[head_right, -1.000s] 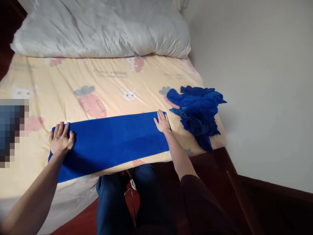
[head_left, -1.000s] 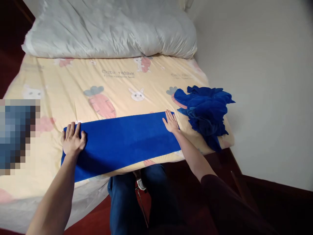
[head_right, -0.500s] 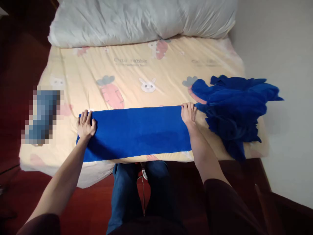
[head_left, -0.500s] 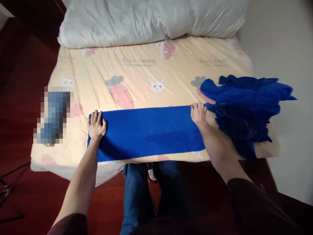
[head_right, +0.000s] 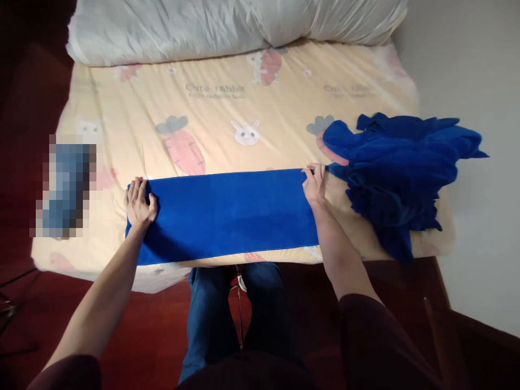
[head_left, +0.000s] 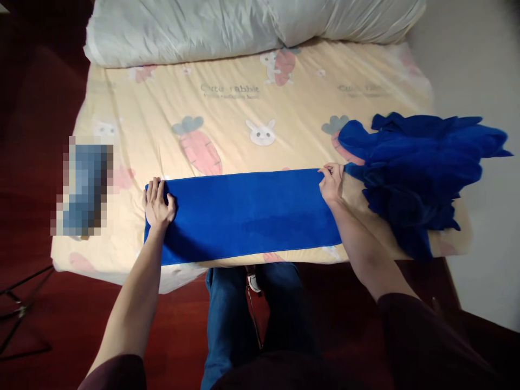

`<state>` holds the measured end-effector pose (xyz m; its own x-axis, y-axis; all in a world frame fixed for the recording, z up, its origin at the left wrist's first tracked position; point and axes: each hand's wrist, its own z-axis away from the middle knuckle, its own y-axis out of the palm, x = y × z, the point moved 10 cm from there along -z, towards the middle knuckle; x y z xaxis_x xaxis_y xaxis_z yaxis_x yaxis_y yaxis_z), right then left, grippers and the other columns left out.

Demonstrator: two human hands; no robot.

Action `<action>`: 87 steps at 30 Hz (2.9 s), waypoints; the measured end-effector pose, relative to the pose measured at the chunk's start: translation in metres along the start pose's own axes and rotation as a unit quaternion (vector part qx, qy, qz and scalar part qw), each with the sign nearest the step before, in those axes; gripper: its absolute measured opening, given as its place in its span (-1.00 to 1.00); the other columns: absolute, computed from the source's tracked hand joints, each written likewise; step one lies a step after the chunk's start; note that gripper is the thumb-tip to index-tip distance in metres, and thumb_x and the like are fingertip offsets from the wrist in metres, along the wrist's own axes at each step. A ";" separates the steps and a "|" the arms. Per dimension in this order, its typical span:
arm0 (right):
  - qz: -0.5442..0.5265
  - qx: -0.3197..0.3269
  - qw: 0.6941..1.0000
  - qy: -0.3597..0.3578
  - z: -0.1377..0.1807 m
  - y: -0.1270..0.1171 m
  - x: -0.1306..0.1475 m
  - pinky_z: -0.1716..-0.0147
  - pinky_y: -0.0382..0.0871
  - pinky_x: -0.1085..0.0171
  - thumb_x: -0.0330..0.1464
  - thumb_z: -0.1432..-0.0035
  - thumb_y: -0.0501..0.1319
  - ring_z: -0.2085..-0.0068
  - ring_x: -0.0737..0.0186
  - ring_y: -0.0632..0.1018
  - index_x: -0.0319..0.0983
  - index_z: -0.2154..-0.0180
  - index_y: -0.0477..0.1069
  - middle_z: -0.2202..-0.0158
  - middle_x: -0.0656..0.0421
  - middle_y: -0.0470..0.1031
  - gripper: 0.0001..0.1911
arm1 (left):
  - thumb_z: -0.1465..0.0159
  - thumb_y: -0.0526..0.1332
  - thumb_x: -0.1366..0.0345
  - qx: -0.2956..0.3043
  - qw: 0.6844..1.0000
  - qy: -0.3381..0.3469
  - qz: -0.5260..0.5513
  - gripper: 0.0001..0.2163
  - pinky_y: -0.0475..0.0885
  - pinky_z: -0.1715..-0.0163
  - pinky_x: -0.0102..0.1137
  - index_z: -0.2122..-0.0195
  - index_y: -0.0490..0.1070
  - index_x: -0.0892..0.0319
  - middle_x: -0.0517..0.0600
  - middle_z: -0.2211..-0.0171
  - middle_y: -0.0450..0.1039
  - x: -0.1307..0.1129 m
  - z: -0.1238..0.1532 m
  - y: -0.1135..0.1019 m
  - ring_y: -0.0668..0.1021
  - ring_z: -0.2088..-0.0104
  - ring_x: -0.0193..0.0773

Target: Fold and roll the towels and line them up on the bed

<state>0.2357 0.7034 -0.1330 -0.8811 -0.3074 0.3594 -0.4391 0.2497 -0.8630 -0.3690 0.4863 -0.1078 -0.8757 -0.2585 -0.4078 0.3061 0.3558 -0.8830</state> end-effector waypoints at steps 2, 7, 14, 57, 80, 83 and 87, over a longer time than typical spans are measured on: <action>0.006 -0.013 1.000 0.010 0.000 -0.002 -0.003 -0.15 0.39 0.09 -0.72 -0.05 0.02 -0.12 0.06 0.41 -0.20 0.23 0.55 0.02 0.01 0.43 -0.54 | -0.42 0.02 0.19 -0.002 1.000 -0.002 0.002 -0.41 -0.09 -0.51 -0.02 -0.46 0.20 0.23 0.13 -0.51 0.07 0.001 0.000 -0.001 0.10 -0.52 -0.02; 0.080 0.032 0.994 0.068 -0.005 -0.010 0.004 -0.25 0.26 0.00 -0.65 -0.20 0.01 -0.17 0.02 0.40 -0.29 0.06 0.57 -0.05 -0.07 0.55 -0.55 | -0.42 0.02 0.20 -0.002 1.000 -0.002 0.022 -0.41 -0.12 -0.53 -0.05 -0.45 0.21 0.28 0.15 -0.50 0.09 0.003 0.000 -0.002 0.10 -0.52 -0.03; 0.128 0.137 0.982 0.035 0.029 -0.002 0.049 -0.47 -0.06 -0.13 -0.19 -0.51 -0.14 -0.52 0.00 0.07 -0.33 -0.47 0.10 -0.52 -0.05 0.07 -0.36 | -0.48 -0.02 0.19 -0.001 0.999 0.018 0.050 -0.44 -0.13 -0.53 -0.06 -0.45 0.21 0.28 0.12 -0.49 0.13 0.006 0.001 0.002 0.13 -0.51 -0.01; -0.134 0.126 0.983 0.000 0.319 -0.113 0.193 -0.42 0.23 -0.12 -0.23 -0.49 -0.15 -0.48 0.05 0.26 -0.12 -0.44 0.22 -0.45 0.06 0.26 -0.40 | -0.43 0.02 0.16 0.111 0.962 -0.065 0.239 -0.54 0.33 -0.35 -0.06 -0.27 0.43 0.15 0.27 -0.24 0.47 -0.162 0.266 -0.043 0.48 -0.30 0.02; -0.048 0.197 0.979 0.009 0.414 -0.119 0.217 -0.44 0.10 -0.19 -0.25 -0.46 0.01 -0.54 -0.08 0.07 -0.13 -0.45 0.20 -0.55 0.07 -0.03 -0.41 | -0.25 0.35 0.36 0.129 0.792 -0.252 0.541 -0.29 0.47 -0.19 -0.24 -0.43 0.22 0.07 0.15 -0.46 0.19 -0.220 0.311 0.066 0.47 -0.29 -0.06; -0.019 0.191 0.981 0.003 0.414 -0.119 0.220 -0.44 0.12 -0.10 -0.26 -0.46 0.01 -0.54 -0.02 0.08 -0.16 -0.45 0.20 -0.55 0.07 -0.02 -0.41 | -0.20 0.37 0.42 0.122 0.762 -0.279 0.572 -0.26 0.51 -0.13 -0.27 -0.42 0.24 0.02 0.12 -0.47 0.18 -0.224 0.307 0.072 0.48 -0.27 -0.07; -0.008 0.190 0.982 -0.013 0.413 -0.118 0.226 -0.43 0.15 -0.05 -0.26 -0.46 0.03 -0.53 0.01 0.09 -0.13 -0.45 0.20 -0.55 0.08 -0.01 -0.41 | -0.17 0.39 0.43 0.094 0.711 -0.309 0.625 -0.26 0.55 0.01 -0.36 -0.39 0.29 -0.01 0.12 -0.46 0.19 -0.232 0.306 0.077 0.53 -0.21 -0.09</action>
<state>0.1609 0.2250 -0.0963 -0.8679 -0.3322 0.3694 -0.3516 -0.1146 -0.9291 -0.0284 0.2992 -0.1528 0.4366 -0.2115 -0.8744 0.7962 0.5433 0.2662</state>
